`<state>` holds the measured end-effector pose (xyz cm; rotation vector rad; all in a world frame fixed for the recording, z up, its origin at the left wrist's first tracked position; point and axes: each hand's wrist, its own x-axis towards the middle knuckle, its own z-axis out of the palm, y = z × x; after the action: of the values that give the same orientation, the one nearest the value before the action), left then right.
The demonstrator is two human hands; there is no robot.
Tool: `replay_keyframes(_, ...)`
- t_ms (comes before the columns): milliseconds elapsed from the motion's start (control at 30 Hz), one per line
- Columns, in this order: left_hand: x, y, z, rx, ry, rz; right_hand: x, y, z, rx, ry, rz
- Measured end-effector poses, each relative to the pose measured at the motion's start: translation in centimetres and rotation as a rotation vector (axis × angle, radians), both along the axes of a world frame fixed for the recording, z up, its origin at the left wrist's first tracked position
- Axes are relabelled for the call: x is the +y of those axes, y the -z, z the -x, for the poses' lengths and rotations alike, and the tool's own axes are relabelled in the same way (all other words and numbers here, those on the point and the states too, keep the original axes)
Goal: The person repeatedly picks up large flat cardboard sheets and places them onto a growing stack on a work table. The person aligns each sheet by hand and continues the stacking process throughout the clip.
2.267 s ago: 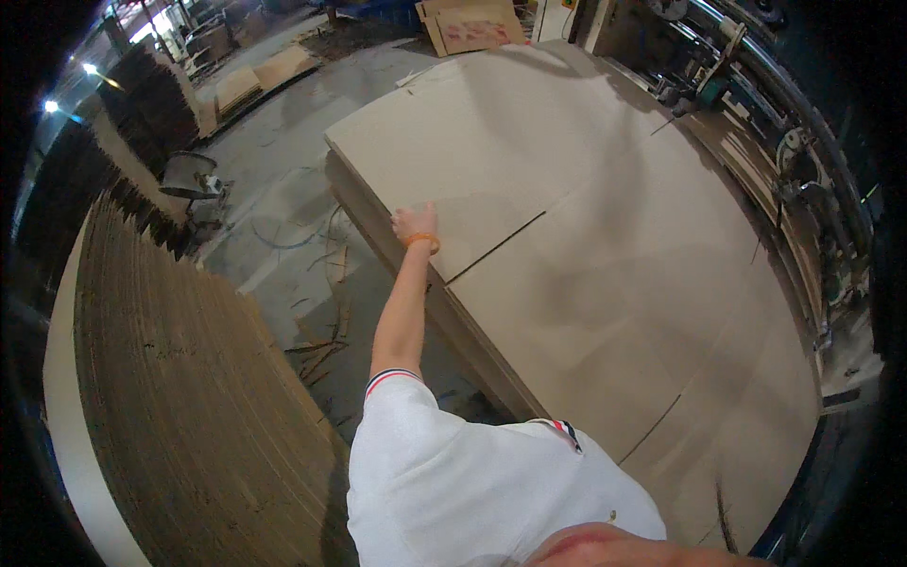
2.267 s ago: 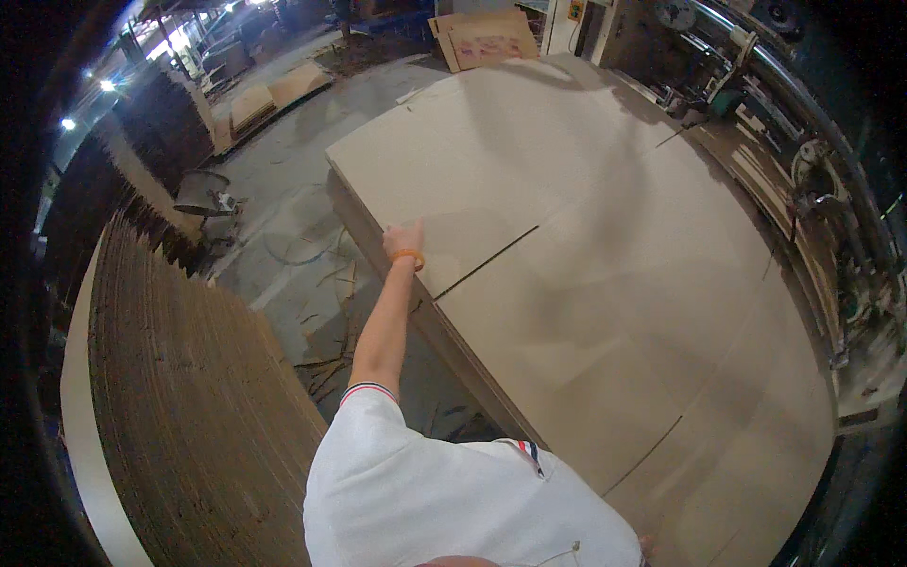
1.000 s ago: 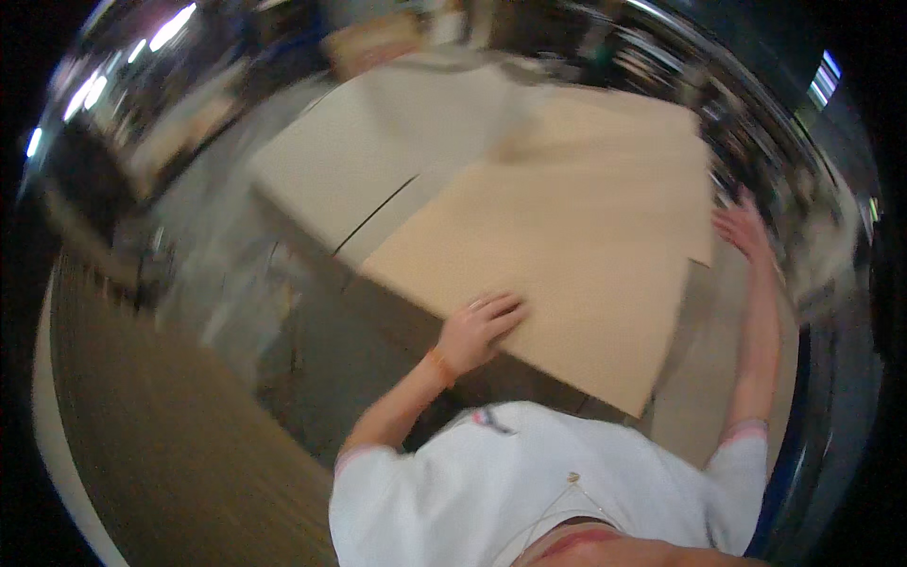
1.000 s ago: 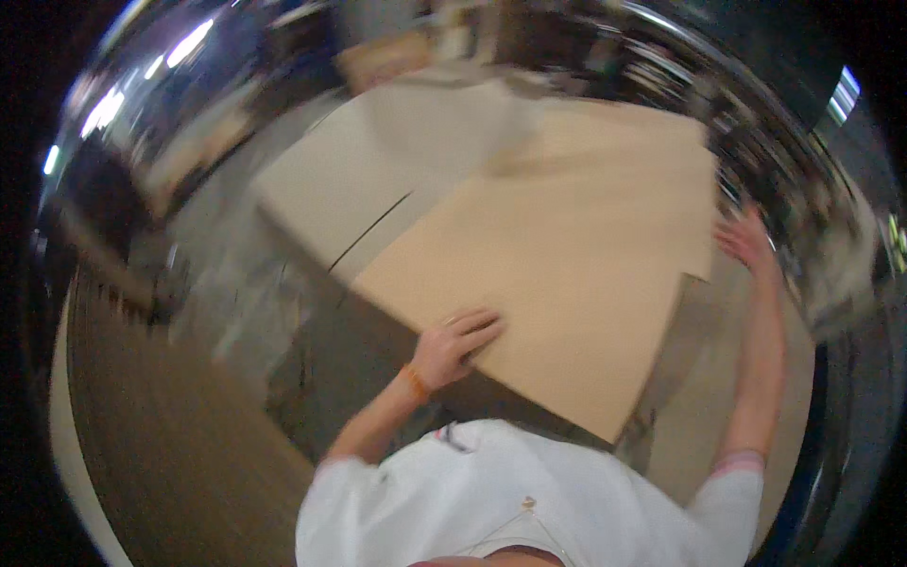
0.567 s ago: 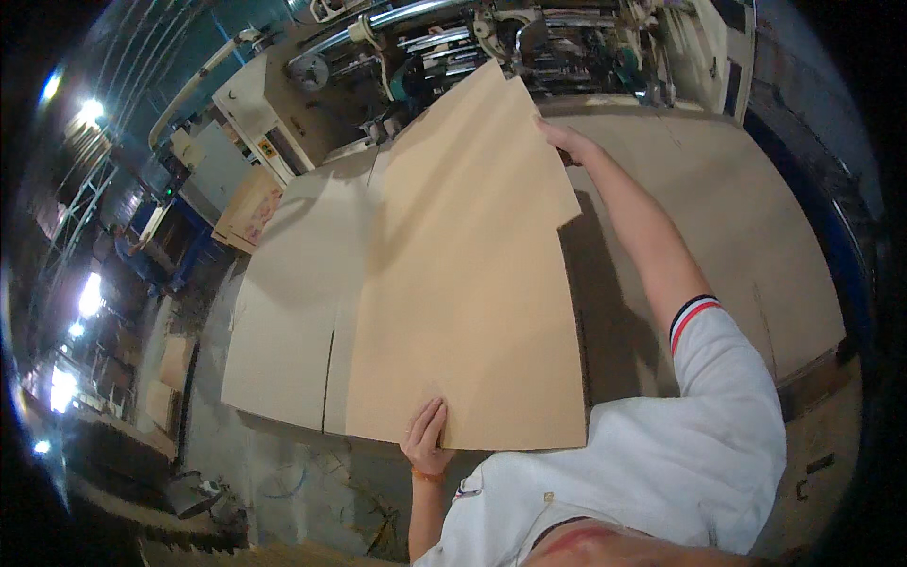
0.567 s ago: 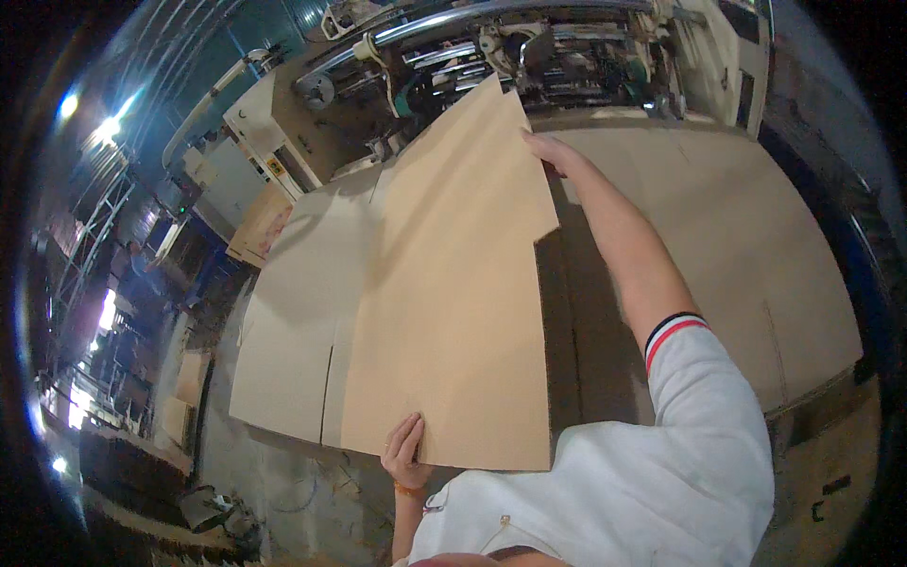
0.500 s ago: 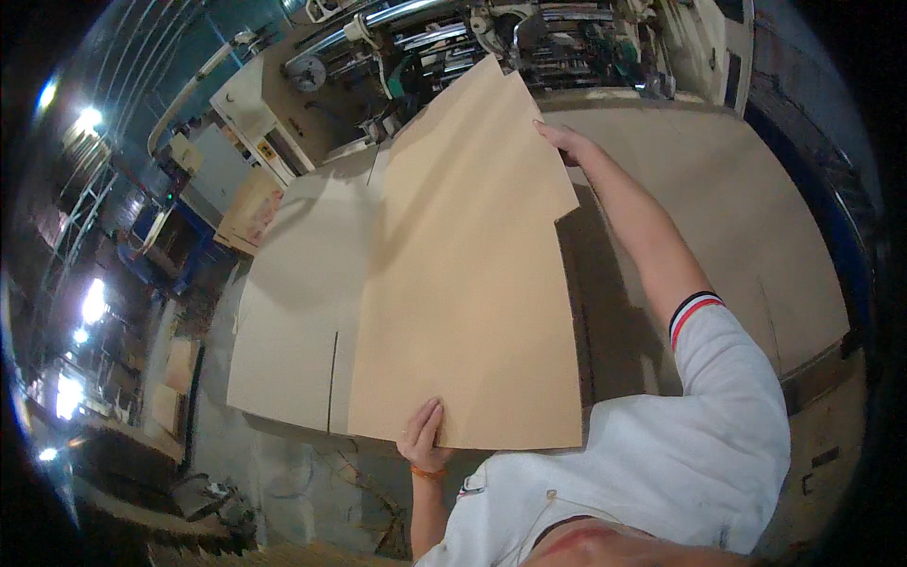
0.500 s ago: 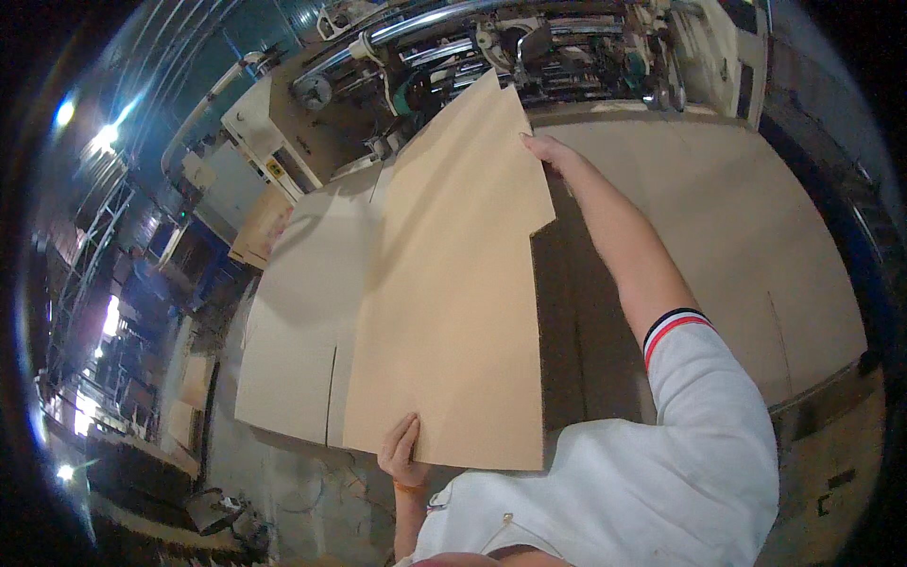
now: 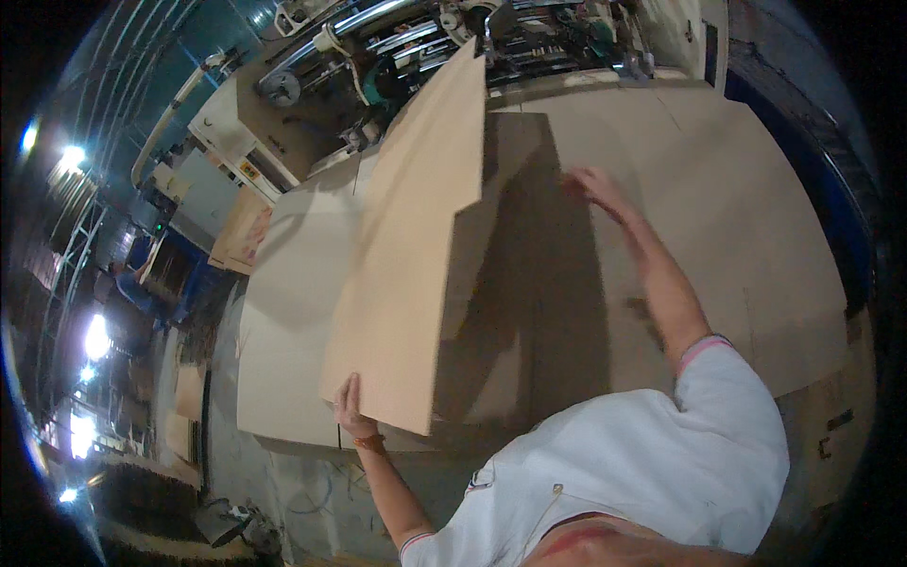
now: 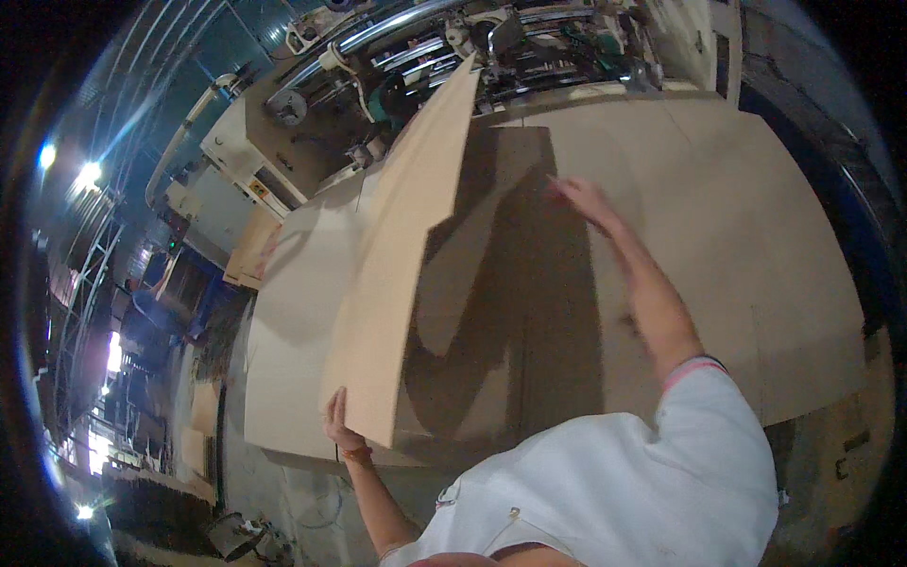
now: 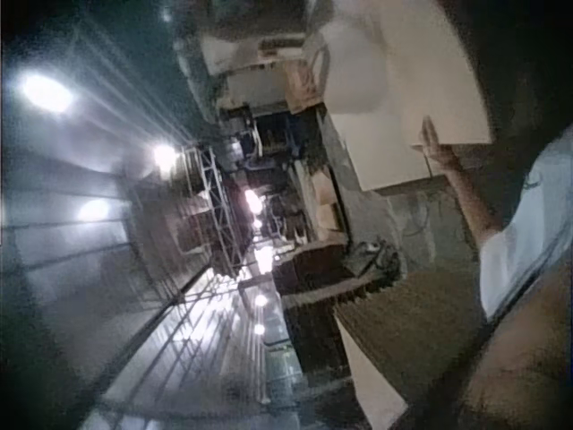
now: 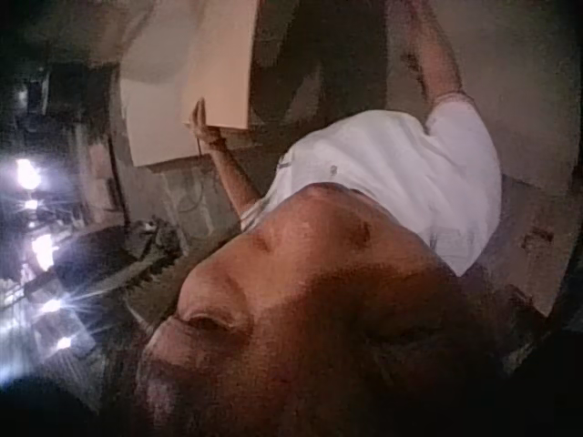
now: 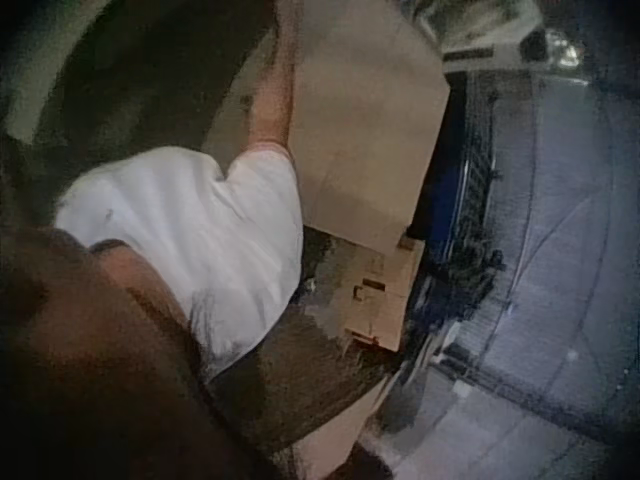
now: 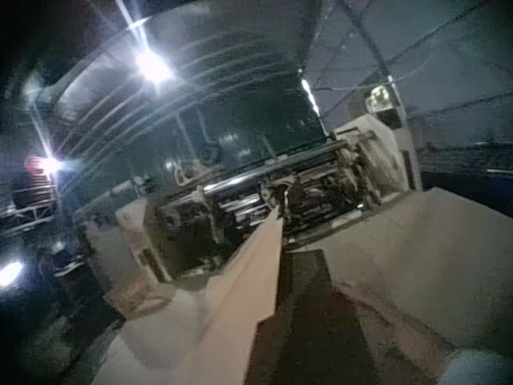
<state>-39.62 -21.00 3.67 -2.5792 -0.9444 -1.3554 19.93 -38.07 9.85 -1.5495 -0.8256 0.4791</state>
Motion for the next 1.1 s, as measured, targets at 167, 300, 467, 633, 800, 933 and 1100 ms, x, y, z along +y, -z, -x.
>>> replay_keyframes(167,2.9,-1.5,-1.8,-0.159,0.060,-0.008,-45.8,23.6,-7.4,-0.438,1.272,0.915)
replay_keyframes(300,5.6,-0.8,2.2,-0.111,-0.064,0.044,-71.9,29.1,1.4,0.064,1.546,0.751)
replay_keyframes(467,5.9,-6.7,1.8,-0.055,-0.172,0.044,-74.0,33.8,10.5,-0.128,1.104,1.324)
replay_keyframes(633,8.2,-0.6,-1.2,-0.139,-0.183,0.157,-86.0,25.2,5.3,0.340,1.058,-0.938)
replay_keyframes(800,8.3,-3.9,7.6,-0.149,-0.280,-0.113,-67.1,18.4,5.7,0.290,1.328,-0.745)
replay_keyframes(933,8.7,-0.9,3.3,-0.208,-0.374,0.091,-58.7,5.5,11.2,0.086,1.220,-0.784)
replay_keyframes(1100,8.6,-0.1,3.3,-0.144,-0.333,0.310,-49.2,0.8,9.2,-0.531,1.447,-0.033)
